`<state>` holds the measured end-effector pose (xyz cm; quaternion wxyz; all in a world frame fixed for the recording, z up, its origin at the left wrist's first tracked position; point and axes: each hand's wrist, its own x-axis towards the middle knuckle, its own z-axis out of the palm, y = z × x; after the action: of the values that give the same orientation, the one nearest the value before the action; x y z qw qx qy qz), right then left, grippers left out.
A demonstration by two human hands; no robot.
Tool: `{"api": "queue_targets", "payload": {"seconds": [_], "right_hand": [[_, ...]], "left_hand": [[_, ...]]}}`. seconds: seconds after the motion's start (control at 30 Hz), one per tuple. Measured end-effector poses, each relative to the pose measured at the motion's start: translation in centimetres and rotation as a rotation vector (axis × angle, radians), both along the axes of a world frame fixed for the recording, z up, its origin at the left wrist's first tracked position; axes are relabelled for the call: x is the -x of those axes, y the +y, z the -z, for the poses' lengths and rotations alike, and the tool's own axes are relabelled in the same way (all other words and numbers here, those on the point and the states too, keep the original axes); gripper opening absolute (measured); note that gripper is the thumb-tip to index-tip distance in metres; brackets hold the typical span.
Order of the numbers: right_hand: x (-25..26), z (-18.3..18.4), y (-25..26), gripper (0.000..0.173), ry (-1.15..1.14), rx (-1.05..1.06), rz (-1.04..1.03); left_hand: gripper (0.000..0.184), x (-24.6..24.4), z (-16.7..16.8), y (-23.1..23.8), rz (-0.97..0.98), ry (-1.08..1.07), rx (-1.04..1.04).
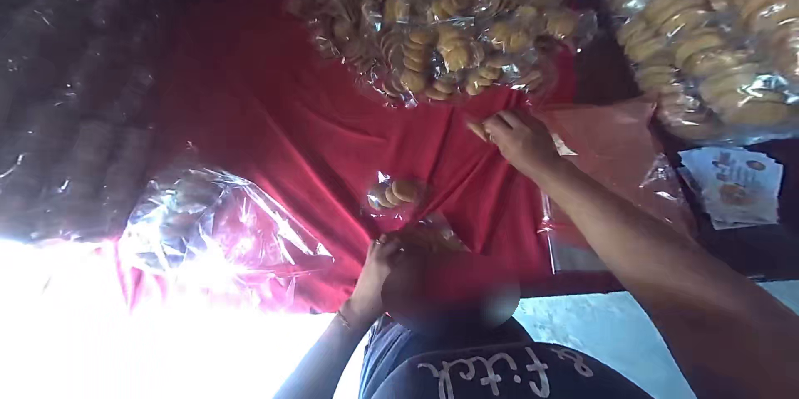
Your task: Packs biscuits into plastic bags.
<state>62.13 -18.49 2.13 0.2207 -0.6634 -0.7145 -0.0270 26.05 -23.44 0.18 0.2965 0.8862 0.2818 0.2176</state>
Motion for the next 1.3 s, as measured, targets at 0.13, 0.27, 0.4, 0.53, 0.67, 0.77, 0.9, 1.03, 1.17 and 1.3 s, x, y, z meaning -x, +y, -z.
{"api": "queue_targets", "payload": {"seconds": [0.13, 0.27, 0.4, 0.53, 0.67, 0.77, 0.9, 1.03, 1.17, 1.3], "right_hand": [[0.0, -5.6, -1.0, 0.027, 0.314, 0.060, 0.096], [1.1, -6.5, -1.6, 0.025, 0.337, 0.381, -0.017], [2.0, -4.4, -3.1, 0.030, 0.517, 0.451, -0.045], [1.4, -2.8, -4.6, 0.049, 0.694, 0.759, 0.132], [0.0, -0.3, -5.6, 0.023, 0.596, 0.719, -0.078], [1.3, -2.1, -6.9, 0.024, 0.916, 0.649, -0.105], [1.3, -2.2, -6.3, 0.015, 0.705, 0.573, -0.092], [0.9, -0.2, -6.2, 0.016, 0.676, 0.511, -0.039], [0.5, 1.2, -5.7, 0.014, 0.738, 0.514, -0.073], [0.5, 1.7, -6.2, 0.011, 0.778, 0.612, -0.136]], "left_hand": [[0.022, -1.9, -4.8, 7.6, -0.191, 0.005, -0.069], [0.042, -4.7, -3.7, 14.8, 0.014, 0.513, 0.067], [0.040, -5.4, -3.0, 14.9, 0.097, 0.643, 0.169], [0.035, -4.6, -1.5, 12.9, -0.036, 0.543, 0.215], [0.034, -5.3, -1.5, 11.1, 0.027, 0.459, 0.307], [0.034, -4.3, -3.5, 10.1, 0.115, 0.386, 0.515], [0.045, -0.7, -5.1, 8.8, 0.057, -0.078, 0.921], [0.022, -1.9, -6.3, 6.2, 0.120, -0.050, 1.024], [0.028, -5.9, -5.8, 3.2, 0.111, 0.230, 0.900], [0.010, -6.8, -4.0, 0.3, -0.174, 0.021, 0.985]]}}
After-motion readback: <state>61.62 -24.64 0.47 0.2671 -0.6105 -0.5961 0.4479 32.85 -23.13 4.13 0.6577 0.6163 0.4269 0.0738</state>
